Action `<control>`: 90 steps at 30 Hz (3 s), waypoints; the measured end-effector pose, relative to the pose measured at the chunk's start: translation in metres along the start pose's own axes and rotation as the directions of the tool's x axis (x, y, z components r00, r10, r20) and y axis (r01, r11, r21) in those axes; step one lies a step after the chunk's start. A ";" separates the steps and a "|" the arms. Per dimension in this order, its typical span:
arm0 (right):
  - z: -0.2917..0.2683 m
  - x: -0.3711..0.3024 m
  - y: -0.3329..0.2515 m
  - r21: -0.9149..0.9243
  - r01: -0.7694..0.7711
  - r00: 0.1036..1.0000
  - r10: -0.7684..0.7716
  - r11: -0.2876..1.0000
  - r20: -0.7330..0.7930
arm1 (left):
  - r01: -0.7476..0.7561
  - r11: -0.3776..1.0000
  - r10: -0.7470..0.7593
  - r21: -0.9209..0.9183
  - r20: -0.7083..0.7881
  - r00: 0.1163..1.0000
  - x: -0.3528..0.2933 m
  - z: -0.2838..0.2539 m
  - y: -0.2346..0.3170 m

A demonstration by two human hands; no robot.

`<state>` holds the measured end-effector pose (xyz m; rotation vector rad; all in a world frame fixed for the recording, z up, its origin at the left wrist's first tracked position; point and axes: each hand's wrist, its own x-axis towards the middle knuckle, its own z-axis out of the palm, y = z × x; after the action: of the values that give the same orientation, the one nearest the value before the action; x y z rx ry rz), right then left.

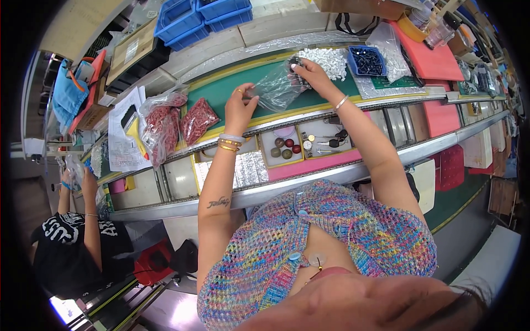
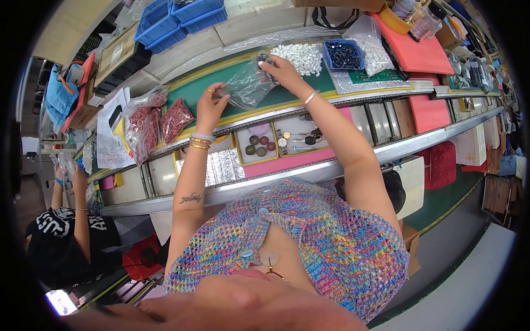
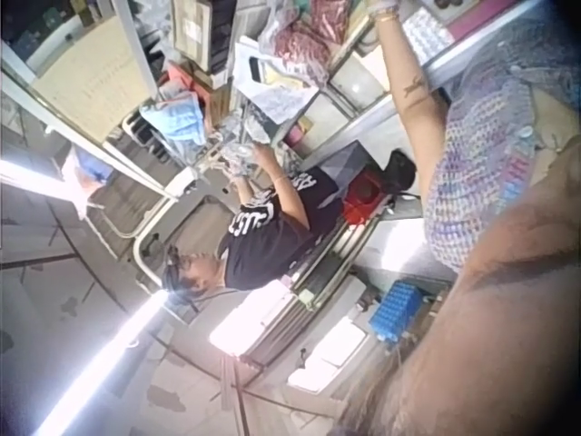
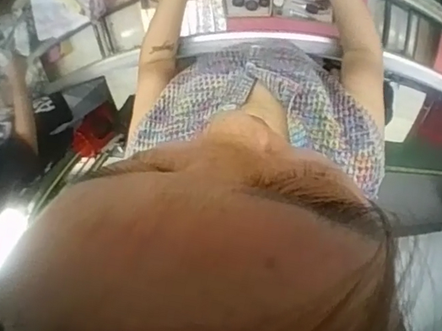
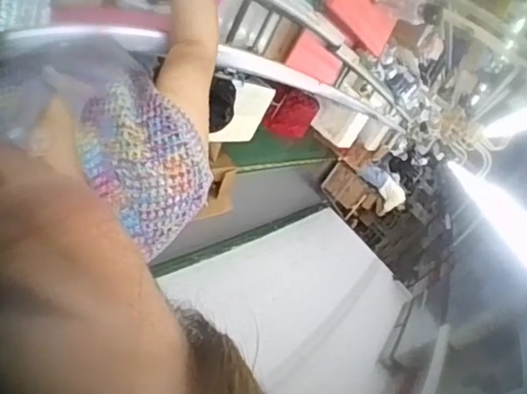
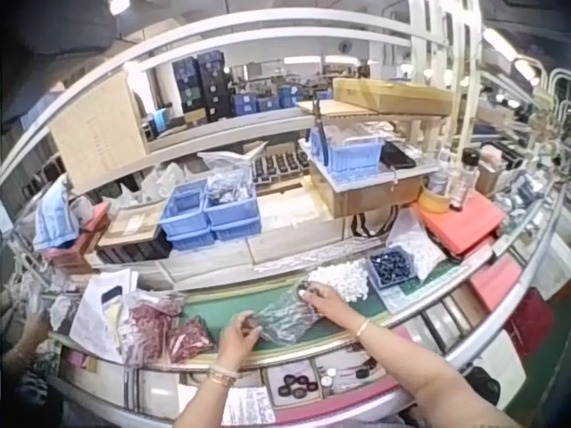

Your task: The person sorts small black and red electronic components by hand, packaging them into plastic bags.

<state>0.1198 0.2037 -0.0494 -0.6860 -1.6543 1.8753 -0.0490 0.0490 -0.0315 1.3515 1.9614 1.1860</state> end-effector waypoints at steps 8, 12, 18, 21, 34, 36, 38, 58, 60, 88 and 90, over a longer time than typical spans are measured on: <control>-0.006 0.028 -0.012 -0.518 0.190 0.982 -0.171 0.834 0.086 | -0.256 0.896 0.273 0.363 0.004 0.962 0.022 0.049 -0.010; 0.014 0.028 -0.039 -0.804 0.321 0.917 -0.375 0.501 0.132 | -0.212 0.883 0.280 0.419 -0.108 0.954 0.028 0.061 -0.014; 0.031 0.028 -0.059 -0.947 0.317 0.900 -0.331 0.050 0.284 | -0.163 0.926 0.255 0.341 -0.244 0.936 0.028 0.067 -0.015; 0.037 0.028 -0.062 -0.927 0.369 0.848 -0.386 -0.063 0.364 | -0.162 0.932 0.244 0.323 -0.232 0.941 0.029 0.066 -0.014; 0.045 0.034 -0.085 -0.791 0.504 0.853 -0.345 0.347 0.392 | -0.169 0.947 0.257 0.273 -0.333 0.907 0.024 0.059 0.002; 0.042 0.031 -0.083 -0.729 0.574 0.806 -0.417 0.373 0.420 | -0.233 0.932 0.328 0.278 -0.372 0.868 0.024 0.059 0.003; 0.040 0.030 -0.085 -0.723 0.568 0.815 -0.386 0.392 0.431 | -0.129 0.985 0.155 0.114 -0.255 0.954 0.024 0.057 -0.002; 0.037 0.021 0.008 -0.023 0.130 0.983 -0.132 0.991 -0.127 | -0.175 0.978 0.200 0.118 -0.264 0.943 0.035 0.078 -0.006; 0.036 0.022 0.007 -0.042 0.137 0.984 -0.141 0.990 -0.111 | -0.214 0.965 0.245 0.151 -0.235 0.941 0.030 0.073 -0.002; 0.029 -0.008 0.004 0.733 0.285 0.958 -0.209 0.618 -0.197 | -0.384 0.908 0.352 -0.171 -0.188 0.917 0.007 0.070 0.007; 0.037 -0.020 0.006 0.711 0.254 0.965 -0.221 0.656 -0.141 | -0.238 0.864 0.154 -0.443 -0.216 0.964 -0.002 0.074 0.008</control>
<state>0.1088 0.1626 -0.0509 -0.1470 -0.7717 2.0630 0.0124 0.0767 -0.0621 1.2379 1.5189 1.7922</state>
